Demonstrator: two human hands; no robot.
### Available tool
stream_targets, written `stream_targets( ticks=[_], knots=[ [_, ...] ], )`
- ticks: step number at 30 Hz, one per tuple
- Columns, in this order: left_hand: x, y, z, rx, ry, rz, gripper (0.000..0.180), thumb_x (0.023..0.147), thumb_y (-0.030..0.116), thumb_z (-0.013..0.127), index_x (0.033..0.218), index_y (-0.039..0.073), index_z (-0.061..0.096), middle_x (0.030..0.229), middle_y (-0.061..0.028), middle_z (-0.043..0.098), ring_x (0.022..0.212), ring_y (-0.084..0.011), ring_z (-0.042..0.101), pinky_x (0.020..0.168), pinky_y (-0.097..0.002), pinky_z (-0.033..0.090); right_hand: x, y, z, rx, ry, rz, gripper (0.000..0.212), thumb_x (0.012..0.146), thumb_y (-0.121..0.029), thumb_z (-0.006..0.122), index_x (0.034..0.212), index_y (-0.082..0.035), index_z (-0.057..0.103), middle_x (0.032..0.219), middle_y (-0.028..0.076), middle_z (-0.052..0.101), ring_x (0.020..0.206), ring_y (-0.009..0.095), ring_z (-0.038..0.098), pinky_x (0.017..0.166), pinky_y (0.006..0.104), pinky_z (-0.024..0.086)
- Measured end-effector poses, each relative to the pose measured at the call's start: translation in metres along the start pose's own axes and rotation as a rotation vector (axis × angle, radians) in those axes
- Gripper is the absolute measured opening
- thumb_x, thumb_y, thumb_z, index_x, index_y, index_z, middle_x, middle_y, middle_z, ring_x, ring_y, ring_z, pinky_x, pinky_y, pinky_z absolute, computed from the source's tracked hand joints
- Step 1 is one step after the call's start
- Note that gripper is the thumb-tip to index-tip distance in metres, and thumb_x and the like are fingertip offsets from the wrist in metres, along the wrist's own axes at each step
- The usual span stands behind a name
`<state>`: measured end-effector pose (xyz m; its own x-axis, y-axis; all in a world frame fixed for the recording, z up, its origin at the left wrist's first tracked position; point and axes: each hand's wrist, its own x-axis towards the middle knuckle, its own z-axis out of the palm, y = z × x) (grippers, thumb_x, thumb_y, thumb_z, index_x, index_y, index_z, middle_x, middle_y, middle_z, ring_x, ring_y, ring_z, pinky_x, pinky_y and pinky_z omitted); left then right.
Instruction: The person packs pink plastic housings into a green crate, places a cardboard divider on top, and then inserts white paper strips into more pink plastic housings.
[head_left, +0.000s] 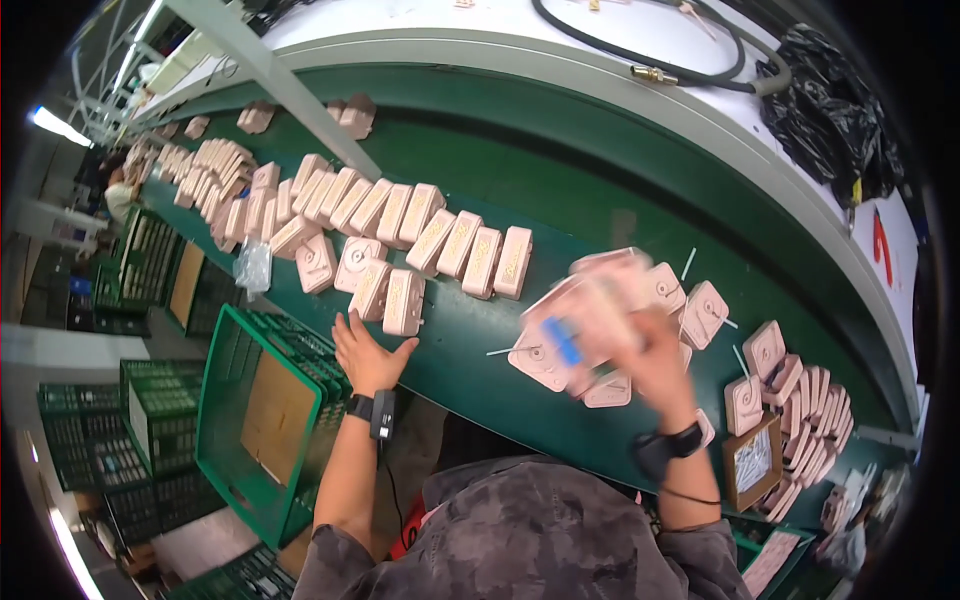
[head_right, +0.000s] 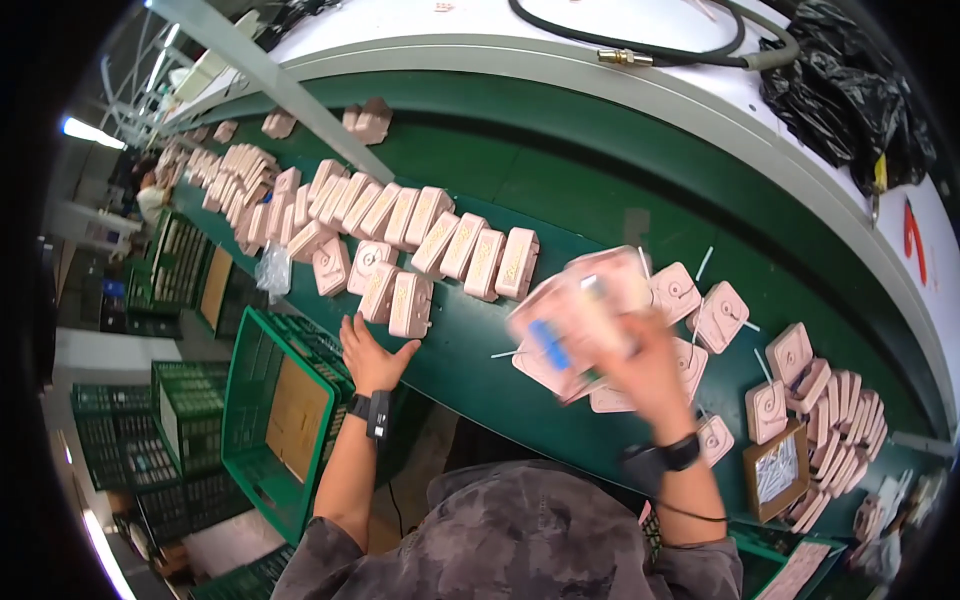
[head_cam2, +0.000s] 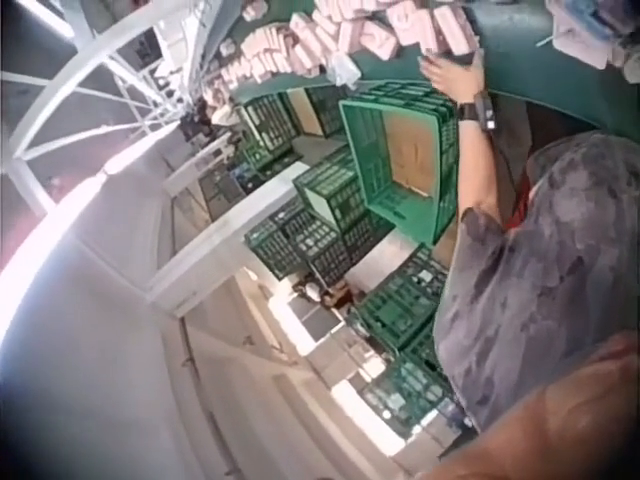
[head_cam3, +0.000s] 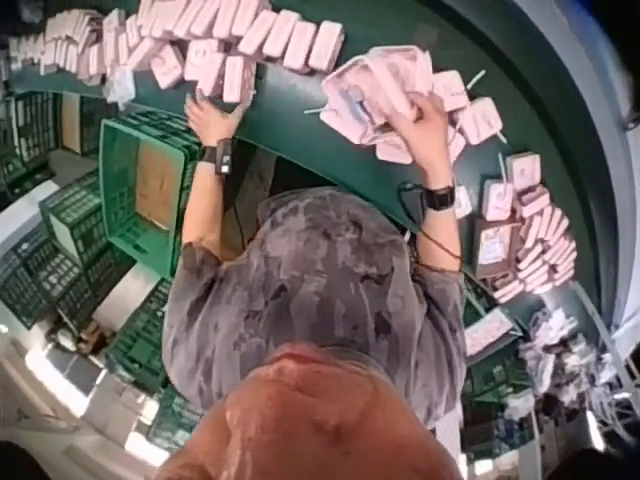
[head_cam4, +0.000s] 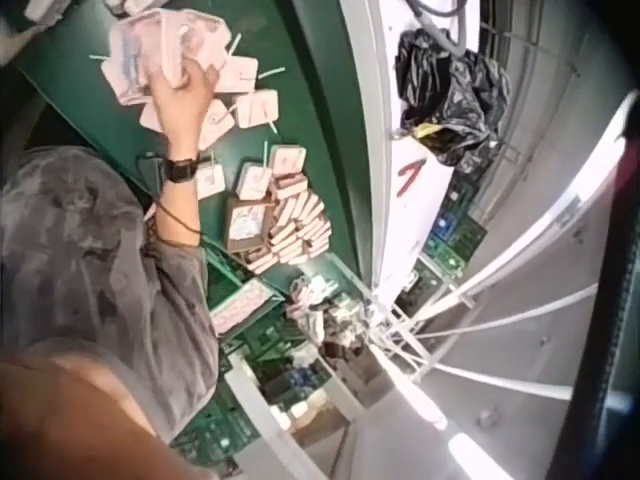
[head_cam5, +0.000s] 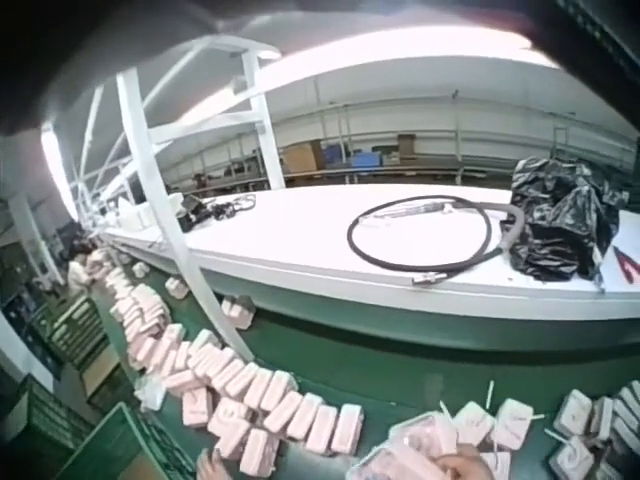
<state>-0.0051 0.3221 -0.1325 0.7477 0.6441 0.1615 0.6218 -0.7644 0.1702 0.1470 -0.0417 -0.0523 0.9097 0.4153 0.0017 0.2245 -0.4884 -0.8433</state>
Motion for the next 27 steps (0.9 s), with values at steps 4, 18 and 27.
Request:
stream_targets(
  ticks=[4, 18, 27],
  knots=[
    [0.047, 0.005, 0.024, 0.098, -0.099, -0.009, 0.110, 0.056, 0.042, 0.087, 0.141, 0.000, 0.032, 0.144, -0.0294, 0.032, 0.135, -0.0447, 0.029, 0.102, -0.0560, 0.035, -0.023, -0.029, 0.120, 0.063, -0.096, 0.179, 0.042, 0.068, -0.039, 0.081, 0.092, -0.005, 0.072, 0.101, 0.017, 0.061, 0.101, 0.034, 0.057, 0.089, 0.0388, 0.047],
    [0.100, -0.080, 0.051, -0.100, -0.179, 0.409, 0.103, 0.058, 0.032, 0.083, 0.138, -0.008, 0.032, 0.112, -0.0263, 0.052, 0.106, -0.0434, 0.049, 0.091, -0.0514, 0.042, 0.008, -0.088, 0.327, -0.185, 0.295, 0.486, 0.052, 0.074, -0.043, 0.076, 0.107, -0.005, 0.067, 0.122, 0.027, 0.045, 0.110, 0.042, 0.042, 0.092, 0.0477, 0.040],
    [0.123, -0.112, 0.074, -0.133, -0.234, 0.432, 0.100, 0.065, 0.031, 0.080, 0.141, -0.009, 0.029, 0.124, -0.0315, 0.048, 0.117, -0.0457, 0.044, 0.102, -0.0495, 0.035, 0.028, -0.117, 0.377, -0.173, 0.001, 0.503, 0.048, 0.082, -0.037, 0.069, 0.116, -0.003, 0.062, 0.140, 0.034, 0.029, 0.121, 0.045, 0.037, 0.095, 0.0501, 0.039]
  ],
)
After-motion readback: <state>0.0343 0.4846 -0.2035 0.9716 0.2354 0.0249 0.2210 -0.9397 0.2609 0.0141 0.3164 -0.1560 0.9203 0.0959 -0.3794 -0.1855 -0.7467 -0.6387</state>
